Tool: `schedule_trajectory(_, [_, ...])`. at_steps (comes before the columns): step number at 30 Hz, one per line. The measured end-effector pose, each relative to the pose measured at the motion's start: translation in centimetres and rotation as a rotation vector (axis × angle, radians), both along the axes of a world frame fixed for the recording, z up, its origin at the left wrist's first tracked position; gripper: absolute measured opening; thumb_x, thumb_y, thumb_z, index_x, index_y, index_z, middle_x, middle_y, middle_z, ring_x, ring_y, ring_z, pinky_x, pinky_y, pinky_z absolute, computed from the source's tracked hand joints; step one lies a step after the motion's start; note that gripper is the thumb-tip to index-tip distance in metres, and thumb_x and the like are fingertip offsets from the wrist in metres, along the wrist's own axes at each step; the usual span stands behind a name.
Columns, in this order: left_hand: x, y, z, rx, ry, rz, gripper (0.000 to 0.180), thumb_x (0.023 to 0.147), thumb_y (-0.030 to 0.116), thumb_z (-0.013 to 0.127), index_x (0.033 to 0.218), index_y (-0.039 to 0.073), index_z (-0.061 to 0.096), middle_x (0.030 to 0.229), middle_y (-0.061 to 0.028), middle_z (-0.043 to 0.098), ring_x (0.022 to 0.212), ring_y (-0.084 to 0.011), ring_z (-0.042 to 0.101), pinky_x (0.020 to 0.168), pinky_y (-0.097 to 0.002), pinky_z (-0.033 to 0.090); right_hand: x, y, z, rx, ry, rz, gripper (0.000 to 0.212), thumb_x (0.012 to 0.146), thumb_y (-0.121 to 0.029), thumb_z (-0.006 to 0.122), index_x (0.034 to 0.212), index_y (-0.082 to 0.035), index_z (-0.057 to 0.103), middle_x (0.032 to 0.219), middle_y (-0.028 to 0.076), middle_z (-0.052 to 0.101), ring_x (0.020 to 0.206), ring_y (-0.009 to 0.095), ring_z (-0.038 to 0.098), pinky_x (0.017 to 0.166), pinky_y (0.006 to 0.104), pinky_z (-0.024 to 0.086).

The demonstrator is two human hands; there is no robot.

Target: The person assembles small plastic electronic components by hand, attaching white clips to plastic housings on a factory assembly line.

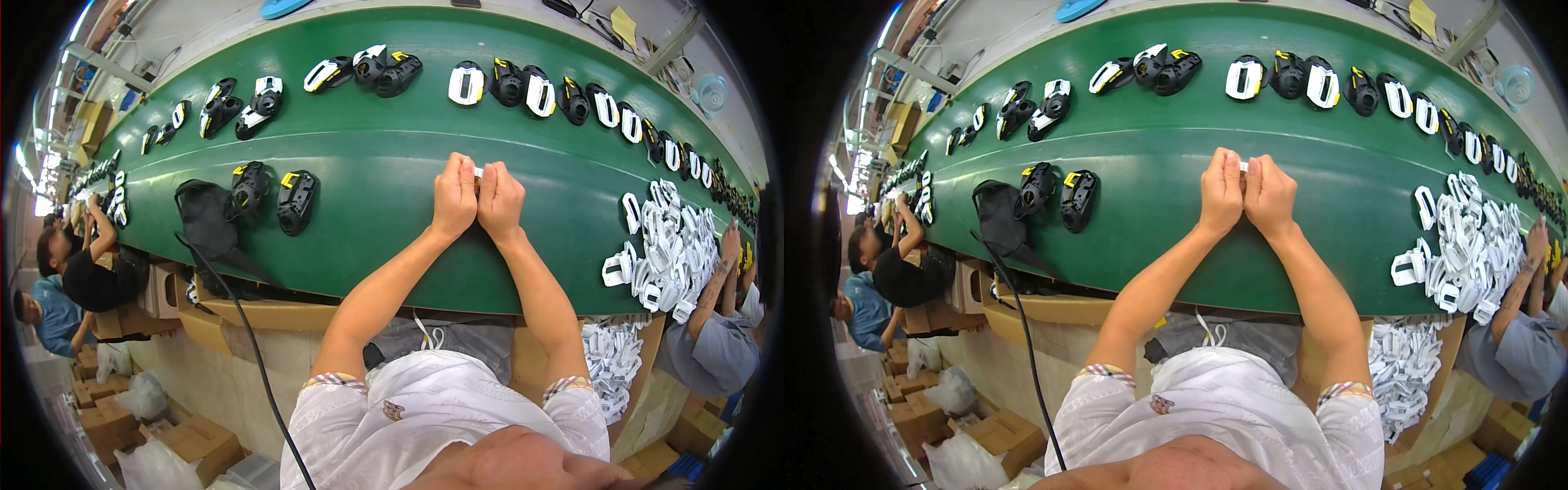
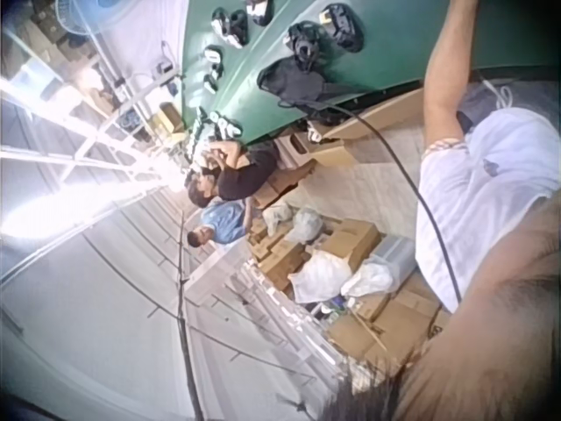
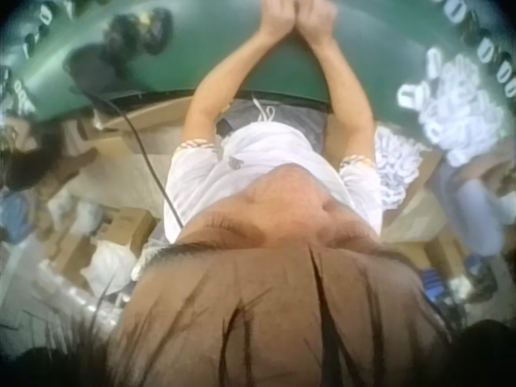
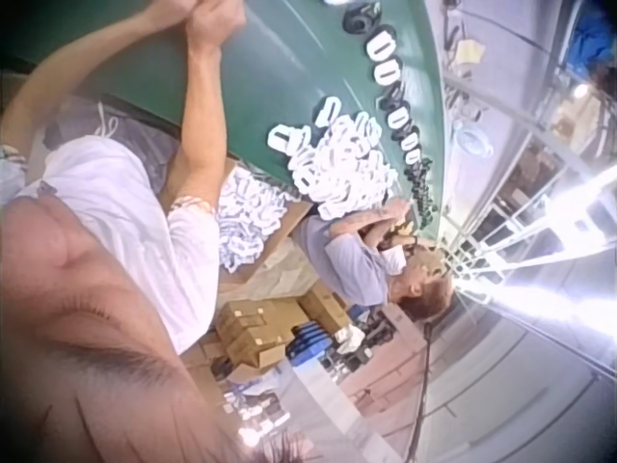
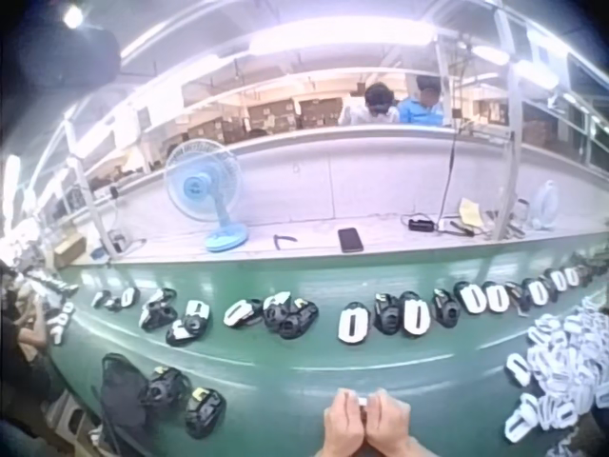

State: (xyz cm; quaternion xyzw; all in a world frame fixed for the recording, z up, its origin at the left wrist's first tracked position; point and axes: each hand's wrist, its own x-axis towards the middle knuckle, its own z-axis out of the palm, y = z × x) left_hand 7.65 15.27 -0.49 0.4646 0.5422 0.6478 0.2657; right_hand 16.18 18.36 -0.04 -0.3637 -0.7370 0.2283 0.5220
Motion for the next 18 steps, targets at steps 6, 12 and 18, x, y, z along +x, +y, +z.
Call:
schedule_trajectory(6, [-1.1,0.0,1.2,-0.002,0.037,-0.017,0.027,0.097,0.021,0.04,0.081,0.001,0.047,0.058,-0.0077,0.051,0.053,-0.014,0.05,0.05,-0.0301,0.04,-0.1,0.1,0.0,0.024,0.059,0.023,0.025,0.092,-0.014,0.047,0.071,-0.001,0.05,0.058,0.012,0.051,0.047,0.027,0.049,0.047,0.0353,0.04])
schedule_trajectory(12, [-9.0,8.7,1.6,0.15,0.604,0.309,0.012,0.082,0.01,0.057,0.09,0.0,0.056,0.08,-0.0123,0.063,0.076,-0.027,0.061,0.07,-0.0363,0.047,0.3,2.4,-1.2,-0.364,0.182,-0.01,0.024,0.093,-0.019,0.046,0.08,0.001,0.053,0.064,0.012,0.056,0.055,0.018,0.049,0.055,0.0327,0.042])
schedule_trajectory(18, [-14.7,15.3,2.4,-0.751,1.497,0.418,0.088,0.077,0.06,0.057,0.131,-0.007,0.04,0.146,-0.0197,0.025,0.138,-0.0384,0.005,0.109,-0.0555,0.004,-0.2,2.0,-1.3,-0.348,0.057,0.041,0.019,0.083,-0.017,0.06,0.089,0.001,0.057,0.071,0.016,0.061,0.065,0.025,0.06,0.062,0.034,0.046])
